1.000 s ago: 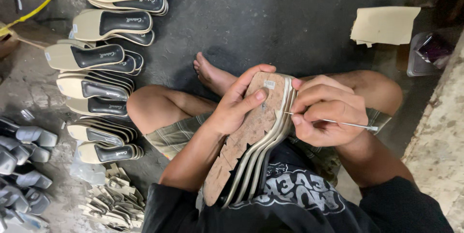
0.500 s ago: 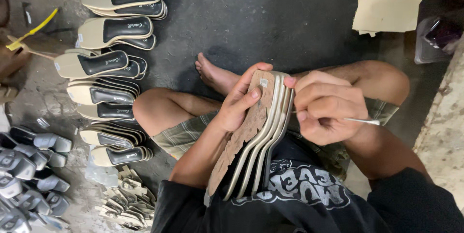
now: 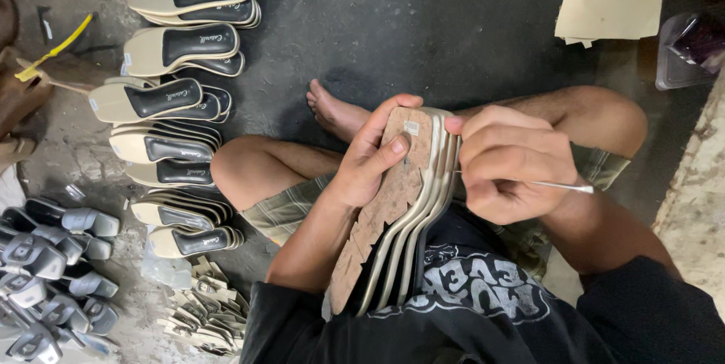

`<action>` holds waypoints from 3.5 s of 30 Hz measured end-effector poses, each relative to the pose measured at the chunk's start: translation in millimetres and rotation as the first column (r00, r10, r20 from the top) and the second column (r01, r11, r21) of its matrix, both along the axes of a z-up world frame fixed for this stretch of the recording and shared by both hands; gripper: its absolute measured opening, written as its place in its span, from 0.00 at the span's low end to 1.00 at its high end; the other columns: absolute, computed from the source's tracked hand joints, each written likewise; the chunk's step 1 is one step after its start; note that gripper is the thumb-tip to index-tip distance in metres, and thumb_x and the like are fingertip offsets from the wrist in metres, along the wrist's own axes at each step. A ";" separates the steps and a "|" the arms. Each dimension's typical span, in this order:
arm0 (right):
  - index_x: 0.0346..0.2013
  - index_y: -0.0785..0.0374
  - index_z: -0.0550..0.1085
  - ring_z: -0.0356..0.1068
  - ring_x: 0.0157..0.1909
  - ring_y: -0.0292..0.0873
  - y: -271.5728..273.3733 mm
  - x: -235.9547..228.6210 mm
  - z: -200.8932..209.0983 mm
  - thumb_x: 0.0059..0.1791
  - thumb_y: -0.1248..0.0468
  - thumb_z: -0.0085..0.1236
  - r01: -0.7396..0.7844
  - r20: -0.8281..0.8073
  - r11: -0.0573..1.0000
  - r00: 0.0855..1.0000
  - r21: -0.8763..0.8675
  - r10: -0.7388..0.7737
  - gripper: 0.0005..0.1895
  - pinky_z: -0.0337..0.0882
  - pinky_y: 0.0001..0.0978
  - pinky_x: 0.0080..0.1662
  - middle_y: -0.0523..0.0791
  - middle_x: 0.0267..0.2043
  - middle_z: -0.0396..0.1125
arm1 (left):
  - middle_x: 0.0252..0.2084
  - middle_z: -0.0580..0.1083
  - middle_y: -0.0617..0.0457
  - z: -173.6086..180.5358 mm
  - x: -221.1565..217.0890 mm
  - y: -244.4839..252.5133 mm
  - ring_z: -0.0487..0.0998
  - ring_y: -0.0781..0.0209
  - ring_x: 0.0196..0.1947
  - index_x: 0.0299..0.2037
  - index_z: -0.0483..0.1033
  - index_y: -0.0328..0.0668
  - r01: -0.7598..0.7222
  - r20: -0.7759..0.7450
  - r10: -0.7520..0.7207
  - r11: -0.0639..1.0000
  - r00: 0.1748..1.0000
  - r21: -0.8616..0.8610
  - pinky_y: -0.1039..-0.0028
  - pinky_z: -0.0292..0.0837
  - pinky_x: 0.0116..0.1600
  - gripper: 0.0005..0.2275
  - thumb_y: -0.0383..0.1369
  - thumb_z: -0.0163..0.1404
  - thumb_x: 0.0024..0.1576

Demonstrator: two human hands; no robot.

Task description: The person sits on the floor and assembles slipper soles by inserting a metal pin into a stack of soles using a small tool. They repeatedly pick up stacks of soles, align them, insert the pin, and place the assembled stack aside.

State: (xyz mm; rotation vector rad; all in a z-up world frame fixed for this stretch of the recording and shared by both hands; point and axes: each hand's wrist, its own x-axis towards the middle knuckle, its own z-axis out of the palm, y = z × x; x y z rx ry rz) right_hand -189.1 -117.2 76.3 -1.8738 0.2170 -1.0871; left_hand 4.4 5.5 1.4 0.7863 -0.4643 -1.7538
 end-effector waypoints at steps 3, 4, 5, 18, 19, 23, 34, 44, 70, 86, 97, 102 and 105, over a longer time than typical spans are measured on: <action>0.33 0.68 0.72 0.70 0.32 0.46 -3.0 -9.6 -4.2 0.43 0.76 0.56 -0.052 -0.019 0.997 0.998 0.057 0.053 0.06 0.78 0.42 0.44 0.49 0.28 0.69 | 0.60 0.71 0.50 3.2 -1.9 -2.2 0.70 0.62 0.63 0.74 0.57 0.37 -0.006 -0.021 0.006 1.000 1.000 -0.014 0.70 0.64 0.70 0.27 0.37 0.52 0.68; 0.36 0.69 0.73 0.70 0.33 0.45 -2.9 -11.1 -6.1 0.45 0.75 0.57 -0.064 0.006 0.988 0.998 0.143 0.063 0.06 0.78 0.39 0.44 0.49 0.30 0.70 | 0.61 0.71 0.50 6.4 -0.6 -4.7 0.70 0.62 0.63 0.75 0.56 0.36 0.010 0.019 -0.010 1.000 1.000 -0.009 0.70 0.64 0.70 0.28 0.37 0.52 0.68; 0.38 0.69 0.74 0.70 0.34 0.44 -2.7 -13.0 -7.1 0.46 0.74 0.58 -0.077 0.032 0.971 0.997 0.228 0.072 0.06 0.77 0.37 0.44 0.49 0.31 0.71 | 0.62 0.70 0.49 11.0 2.3 -7.8 0.70 0.62 0.64 0.76 0.55 0.35 0.026 0.059 -0.026 1.000 0.998 -0.003 0.69 0.64 0.71 0.29 0.37 0.53 0.68; 0.49 0.66 0.76 0.77 0.36 0.45 7.1 -12.1 -68.4 0.41 0.64 0.69 0.140 -0.691 0.908 0.696 0.396 0.194 0.22 0.77 0.36 0.39 0.49 0.44 0.75 | 0.76 0.55 0.31 24.9 24.9 -58.9 0.78 0.46 0.48 0.76 0.51 0.66 0.872 0.946 0.310 0.485 -0.092 -0.073 0.59 0.77 0.54 0.35 0.35 0.60 0.63; 0.48 0.66 0.76 0.77 0.40 0.44 14.4 -11.5 -82.0 0.42 0.65 0.68 0.125 -0.634 0.934 0.763 0.335 0.126 0.20 0.77 0.36 0.41 0.49 0.46 0.75 | 0.76 0.55 0.34 20.6 23.4 -60.1 0.77 0.48 0.49 0.77 0.52 0.65 0.844 0.957 0.247 0.536 -0.154 -0.003 0.61 0.76 0.55 0.36 0.34 0.60 0.60; 0.56 0.71 0.72 0.75 0.49 0.39 30.1 -13.0 -135.1 0.47 0.71 0.64 0.316 -0.437 0.654 0.899 0.687 0.024 0.22 0.78 0.32 0.50 0.48 0.50 0.74 | 0.75 0.57 0.41 8.1 18.5 -47.3 0.72 0.47 0.61 0.72 0.60 0.59 0.592 0.920 0.336 0.790 -0.203 -0.158 0.54 0.67 0.65 0.32 0.36 0.61 0.57; 0.59 0.74 0.68 0.72 0.54 0.37 63.5 35.6 -152.3 0.51 0.75 0.60 0.165 -0.077 0.431 0.973 0.887 -0.216 0.22 0.73 0.28 0.56 0.47 0.53 0.71 | 0.65 0.73 0.39 -66.2 -23.7 -23.0 0.64 0.47 0.70 0.60 0.75 0.33 -0.417 0.765 0.362 0.899 0.533 -0.135 0.59 0.52 0.75 0.16 0.29 0.55 0.63; 0.40 0.74 0.80 0.70 0.38 0.44 32.7 11.6 -40.0 0.48 0.77 0.66 0.332 -0.269 0.943 0.911 0.033 -0.312 0.06 0.68 0.28 0.40 0.55 0.42 0.73 | 0.46 0.77 0.48 -40.8 16.4 24.1 0.78 0.58 0.43 0.59 0.74 0.34 -0.354 0.066 0.348 0.908 0.935 0.224 0.67 0.78 0.43 0.15 0.23 0.55 0.62; 0.26 0.65 0.62 0.72 0.32 0.49 20.0 24.8 -15.8 0.43 0.79 0.59 0.171 -0.022 0.982 0.985 -0.084 -0.174 0.13 0.79 0.45 0.49 0.50 0.30 0.69 | 0.44 0.77 0.43 1.8 -8.2 45.2 0.80 0.55 0.36 0.60 0.70 0.41 -0.236 -0.154 0.295 0.919 0.943 0.317 0.66 0.78 0.33 0.15 0.25 0.55 0.63; 0.24 0.67 0.64 0.70 0.32 0.49 14.9 18.0 -21.2 0.38 0.81 0.57 0.079 -0.025 0.991 0.996 -0.104 -0.082 0.12 0.78 0.50 0.52 0.50 0.26 0.67 | 0.47 0.77 0.42 2.1 -9.9 43.4 0.81 0.53 0.37 0.61 0.72 0.43 -0.214 -0.297 0.320 0.916 0.900 0.338 0.69 0.77 0.31 0.14 0.29 0.53 0.65; 0.40 0.69 0.65 0.72 0.40 0.37 -46.8 -76.8 -181.3 0.57 0.78 0.53 0.452 -0.305 0.823 0.883 0.345 -0.357 0.06 0.75 0.33 0.52 0.48 0.38 0.68 | 0.50 0.73 0.37 25.7 86.5 -23.9 0.75 0.57 0.48 0.70 0.54 0.32 -0.282 0.920 0.329 0.922 0.212 -0.264 0.72 0.73 0.52 0.36 0.27 0.60 0.52; 0.36 0.70 0.70 0.66 0.30 0.35 -80.0 -98.5 -264.3 0.51 0.76 0.56 0.755 -0.595 0.601 0.617 0.262 -0.516 0.03 0.67 0.29 0.36 0.46 0.30 0.67 | 0.54 0.76 0.43 -70.3 163.7 -112.1 0.77 0.61 0.54 0.63 0.66 0.28 -0.280 0.734 0.589 0.808 0.339 -0.519 0.71 0.74 0.60 0.19 0.24 0.59 0.66; 0.38 0.68 0.70 0.67 0.32 0.35 -81.1 -86.9 -290.4 0.49 0.73 0.58 0.727 -0.548 0.637 0.652 0.256 -0.524 0.05 0.67 0.28 0.35 0.44 0.30 0.67 | 0.54 0.78 0.44 -128.4 215.2 -168.3 0.78 0.61 0.51 0.61 0.70 0.26 -0.250 0.791 0.549 0.833 0.269 -0.493 0.72 0.76 0.56 0.18 0.27 0.59 0.64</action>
